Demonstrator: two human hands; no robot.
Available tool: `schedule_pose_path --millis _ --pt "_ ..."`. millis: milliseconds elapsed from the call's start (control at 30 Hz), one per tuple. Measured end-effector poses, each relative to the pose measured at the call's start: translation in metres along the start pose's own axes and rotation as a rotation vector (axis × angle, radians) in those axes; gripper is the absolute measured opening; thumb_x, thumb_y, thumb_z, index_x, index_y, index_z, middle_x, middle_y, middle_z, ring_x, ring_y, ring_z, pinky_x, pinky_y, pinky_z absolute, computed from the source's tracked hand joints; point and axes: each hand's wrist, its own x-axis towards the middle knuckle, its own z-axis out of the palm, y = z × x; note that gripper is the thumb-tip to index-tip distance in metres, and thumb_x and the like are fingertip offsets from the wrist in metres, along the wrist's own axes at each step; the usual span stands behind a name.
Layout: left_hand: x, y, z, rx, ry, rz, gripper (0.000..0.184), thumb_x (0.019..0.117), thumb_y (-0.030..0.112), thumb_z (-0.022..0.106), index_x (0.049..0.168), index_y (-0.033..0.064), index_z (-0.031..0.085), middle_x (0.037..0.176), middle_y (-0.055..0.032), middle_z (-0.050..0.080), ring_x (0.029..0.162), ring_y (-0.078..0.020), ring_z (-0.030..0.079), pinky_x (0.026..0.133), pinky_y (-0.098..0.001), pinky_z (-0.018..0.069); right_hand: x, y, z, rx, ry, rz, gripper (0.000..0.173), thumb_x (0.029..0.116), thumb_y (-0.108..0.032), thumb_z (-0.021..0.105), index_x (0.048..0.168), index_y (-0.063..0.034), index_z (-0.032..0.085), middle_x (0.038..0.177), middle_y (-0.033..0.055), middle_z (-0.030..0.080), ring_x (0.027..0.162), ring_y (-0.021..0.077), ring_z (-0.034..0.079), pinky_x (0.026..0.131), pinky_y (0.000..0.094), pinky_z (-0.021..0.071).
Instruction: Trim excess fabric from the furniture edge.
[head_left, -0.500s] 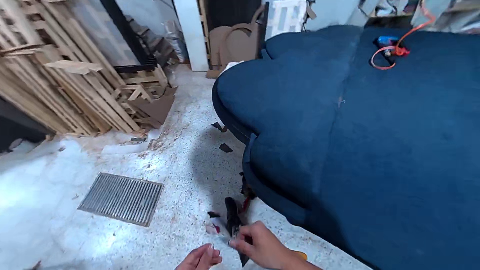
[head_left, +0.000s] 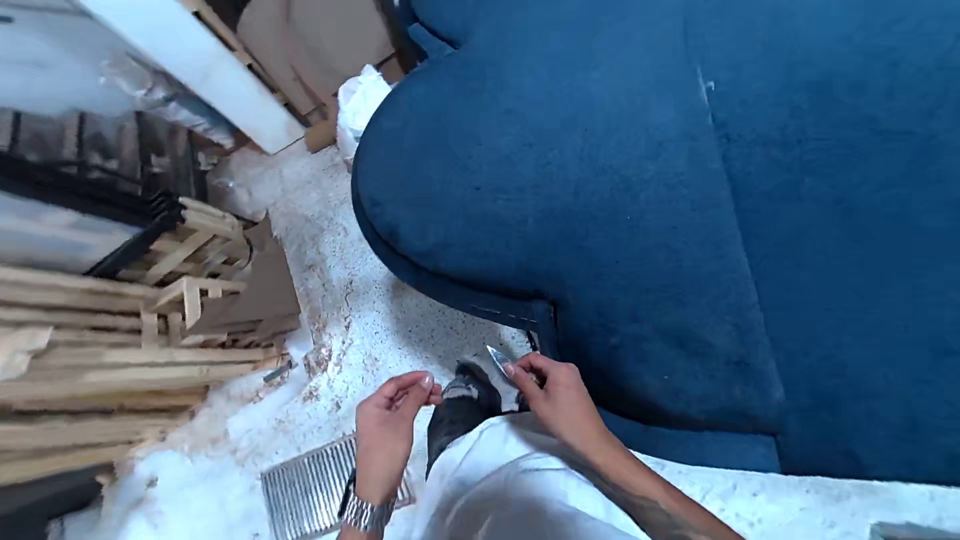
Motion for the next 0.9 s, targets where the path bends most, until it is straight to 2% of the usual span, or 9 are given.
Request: schedule_pose_path --millis 167,233,333,467,533,633,733,833,900 --pt "0.179 0.047 0.017 0.391 -0.328 0.22 0.017 0.0986 0.017 0.071 0.111 0.0071 0.075 0.093 -0.0041 0.079 0.084 -0.0188 0.077 0.082 -0.0405 0.0664 0.037 -0.005 0.05 0.016 0.222 0.199 0.036 0.0996 -0.058 0.057 0.103 -0.0276 0.075 0.073 -0.0041 0.068 0.065 0.0142 0.065 0.061 0.0462 0.0576" --pt "0.246 0.065 0.061 0.448 -0.508 0.444 0.016 0.0993 0.02 0.07 0.11 0.0082 0.075 0.093 -0.001 0.078 0.084 -0.0147 0.077 0.08 -0.0369 0.0674 0.049 -0.008 0.078 0.016 0.374 0.239 0.037 0.1012 -0.059 0.053 0.112 -0.0325 0.076 0.075 -0.0066 0.07 0.066 0.0112 0.066 0.061 0.0439 0.0583" --pt "0.309 0.079 0.15 0.445 -0.85 0.795 0.019 0.1014 0.024 0.067 0.11 0.0081 0.075 0.095 0.001 0.077 0.085 -0.0083 0.075 0.08 -0.0313 0.0657 0.061 -0.021 0.12 0.057 0.57 0.28 0.028 0.1033 -0.049 0.057 0.119 -0.0356 0.075 0.077 -0.01 0.07 0.062 0.0063 0.064 0.058 0.0383 0.0576" --pt "0.317 0.076 0.254 0.521 -1.27 1.03 0.022 0.1034 0.033 0.062 0.109 0.0165 0.076 0.092 0.0064 0.076 0.082 -0.0028 0.071 0.079 -0.0287 0.0619 0.082 -0.045 0.165 0.121 0.779 0.358 0.026 0.1028 -0.036 0.061 0.124 -0.0285 0.075 0.078 -0.0103 0.07 0.059 0.0033 0.06 0.054 0.0306 0.0551" --pt "0.308 0.067 0.287 0.619 -1.365 1.07 0.025 0.1042 0.04 0.058 0.111 0.0235 0.076 0.094 0.01 0.075 0.085 -0.0035 0.071 0.081 -0.0334 0.0608 0.09 -0.056 0.174 0.129 0.836 0.421 0.027 0.1032 -0.033 0.06 0.125 -0.0269 0.075 0.085 -0.01 0.072 0.064 0.0026 0.063 0.057 0.0289 0.0568" --pt "0.3 0.058 0.303 0.722 -1.319 1.154 0.029 0.1041 0.048 0.053 0.111 0.0298 0.074 0.095 0.0125 0.075 0.087 -0.0061 0.071 0.079 -0.0404 0.0589 0.099 -0.067 0.178 0.084 0.867 0.521 0.028 0.1031 -0.034 0.06 0.126 -0.0279 0.074 0.086 -0.0089 0.072 0.065 0.0047 0.063 0.057 0.0317 0.0559" --pt "0.308 0.054 0.304 0.66 -1.344 1.167 0.03 0.1041 0.048 0.054 0.111 0.0285 0.075 0.098 0.0124 0.075 0.088 -0.0038 0.07 0.08 -0.0356 0.059 0.105 -0.077 0.17 0.003 0.841 0.61 0.03 0.1024 -0.034 0.056 0.125 -0.0306 0.075 0.078 -0.0104 0.069 0.06 0.0051 0.061 0.051 0.0322 0.0527" --pt "0.312 0.052 0.304 0.641 -1.327 1.125 0.03 0.1022 0.05 0.056 0.105 0.0287 0.077 0.095 0.0137 0.075 0.089 -0.0014 0.07 0.084 -0.0348 0.0583 0.11 -0.082 0.168 -0.011 0.823 0.648 0.032 0.1027 -0.033 0.055 0.127 -0.0301 0.074 0.071 -0.0114 0.062 0.056 0.0045 0.055 0.047 0.0306 0.0474" --pt "0.311 0.052 0.303 0.661 -1.278 1.118 0.031 0.0998 0.051 0.059 0.097 0.0267 0.078 0.088 0.0117 0.074 0.085 -0.0036 0.07 0.082 -0.0384 0.0567 0.113 -0.08 0.17 -0.014 0.829 0.658 0.032 0.1015 -0.031 0.055 0.127 -0.0291 0.074 0.073 -0.0115 0.065 0.057 0.0046 0.057 0.048 0.0312 0.0491"
